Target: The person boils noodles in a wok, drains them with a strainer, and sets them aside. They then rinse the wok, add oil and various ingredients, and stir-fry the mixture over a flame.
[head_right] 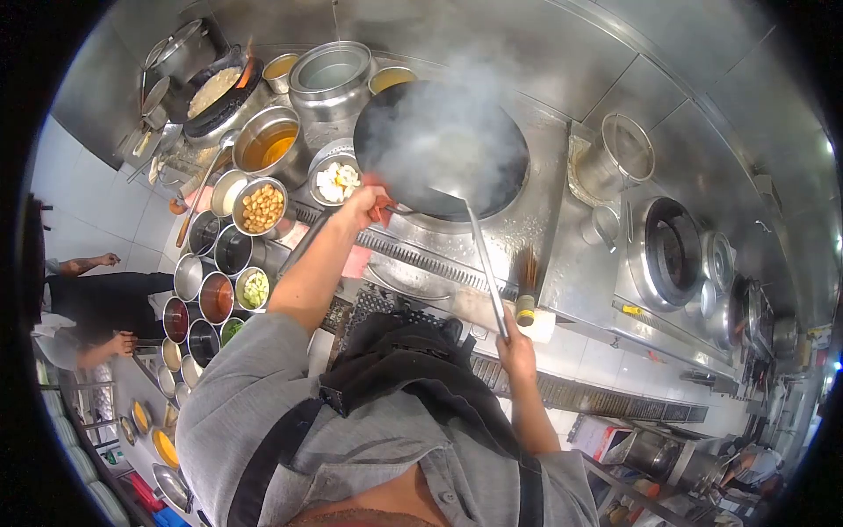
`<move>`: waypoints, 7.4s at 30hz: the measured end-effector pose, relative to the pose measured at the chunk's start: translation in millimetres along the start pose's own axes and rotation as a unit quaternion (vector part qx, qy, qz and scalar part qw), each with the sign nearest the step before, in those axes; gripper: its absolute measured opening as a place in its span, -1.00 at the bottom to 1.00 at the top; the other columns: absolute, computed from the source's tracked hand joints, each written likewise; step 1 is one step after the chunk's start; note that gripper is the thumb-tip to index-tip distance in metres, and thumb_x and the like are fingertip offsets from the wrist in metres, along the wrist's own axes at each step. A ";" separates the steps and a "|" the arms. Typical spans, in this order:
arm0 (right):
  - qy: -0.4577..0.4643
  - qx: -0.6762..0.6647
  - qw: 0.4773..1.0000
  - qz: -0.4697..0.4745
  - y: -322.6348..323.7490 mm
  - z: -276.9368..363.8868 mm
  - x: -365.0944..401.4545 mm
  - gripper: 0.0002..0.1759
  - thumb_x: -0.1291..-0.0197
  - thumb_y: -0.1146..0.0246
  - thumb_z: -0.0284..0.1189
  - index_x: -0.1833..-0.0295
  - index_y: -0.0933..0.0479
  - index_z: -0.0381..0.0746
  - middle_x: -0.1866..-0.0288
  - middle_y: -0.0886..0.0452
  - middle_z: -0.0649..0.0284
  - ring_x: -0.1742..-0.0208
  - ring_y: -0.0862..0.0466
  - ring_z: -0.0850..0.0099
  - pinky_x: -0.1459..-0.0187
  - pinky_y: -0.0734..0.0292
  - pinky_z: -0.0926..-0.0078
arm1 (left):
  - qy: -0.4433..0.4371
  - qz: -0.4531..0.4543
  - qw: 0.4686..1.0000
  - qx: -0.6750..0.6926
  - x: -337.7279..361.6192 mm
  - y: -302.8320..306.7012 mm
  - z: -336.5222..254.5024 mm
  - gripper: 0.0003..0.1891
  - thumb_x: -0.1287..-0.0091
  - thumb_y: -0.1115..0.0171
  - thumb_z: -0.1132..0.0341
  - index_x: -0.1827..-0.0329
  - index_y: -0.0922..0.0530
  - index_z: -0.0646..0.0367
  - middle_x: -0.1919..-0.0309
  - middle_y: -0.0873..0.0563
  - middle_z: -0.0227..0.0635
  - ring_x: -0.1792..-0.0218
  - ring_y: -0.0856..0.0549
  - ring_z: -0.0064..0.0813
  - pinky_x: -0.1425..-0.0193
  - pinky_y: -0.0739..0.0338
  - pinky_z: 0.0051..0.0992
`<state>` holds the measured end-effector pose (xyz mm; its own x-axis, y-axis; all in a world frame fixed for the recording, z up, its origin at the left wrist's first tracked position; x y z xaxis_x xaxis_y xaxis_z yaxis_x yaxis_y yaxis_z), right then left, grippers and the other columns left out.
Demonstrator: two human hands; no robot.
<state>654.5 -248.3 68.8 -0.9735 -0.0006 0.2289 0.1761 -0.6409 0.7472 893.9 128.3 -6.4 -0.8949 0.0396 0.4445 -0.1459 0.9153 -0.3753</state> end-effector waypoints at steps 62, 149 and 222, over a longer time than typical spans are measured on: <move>0.280 0.338 0.894 -0.096 209.3 311.8 4.6 -0.27 0.07 -0.21 -0.69 -0.30 -0.38 -0.01 0.40 -0.52 0.06 0.50 -0.53 0.23 0.32 -0.44 0.35 | 0.113 0.337 0.792 0.497 150.4 -73.8 -4.8 -0.60 -0.15 -0.01 0.31 0.01 -0.45 0.44 0.56 -0.50 -0.24 0.67 -0.43 -0.46 0.65 -0.29 -0.57; 0.139 0.231 0.962 -0.049 118.8 132.2 -144.9 -0.32 0.01 -0.13 -0.57 -0.32 -0.30 -0.08 0.04 -0.53 -0.10 0.05 -0.56 -0.05 0.02 -0.46 0.07 | 0.407 -0.090 0.736 -0.533 331.9 283.9 321.0 -0.69 -0.24 -0.02 0.19 0.32 -0.64 0.25 0.44 -0.71 -0.07 0.45 -0.71 -0.18 0.33 -0.60 -0.29; 0.193 0.212 0.957 -0.037 57.1 53.2 -170.4 -0.29 0.00 -0.11 -0.58 -0.37 -0.18 -0.23 0.03 -0.48 -0.10 0.18 -0.56 -0.10 0.14 -0.50 0.10 | 0.163 0.309 0.674 -0.651 95.5 -162.1 448.8 -0.46 -0.20 -0.08 0.35 -0.31 -0.33 0.15 -0.31 -0.38 -0.19 -0.26 -0.45 -0.25 -0.29 -0.35 -0.28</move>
<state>838.2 -244.0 105.7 -0.9527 -0.3031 -0.0216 0.0676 -0.2808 0.9574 642.8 -196.0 -268.1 -0.4438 0.4670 0.7648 0.8959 0.2514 0.3663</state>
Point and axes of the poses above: each hand's wrist, its own x-axis away from the middle knuckle, its own y-axis out of the back of the hand, z = x × y, the point moved 10 cm from there along -x, towards the middle knuckle
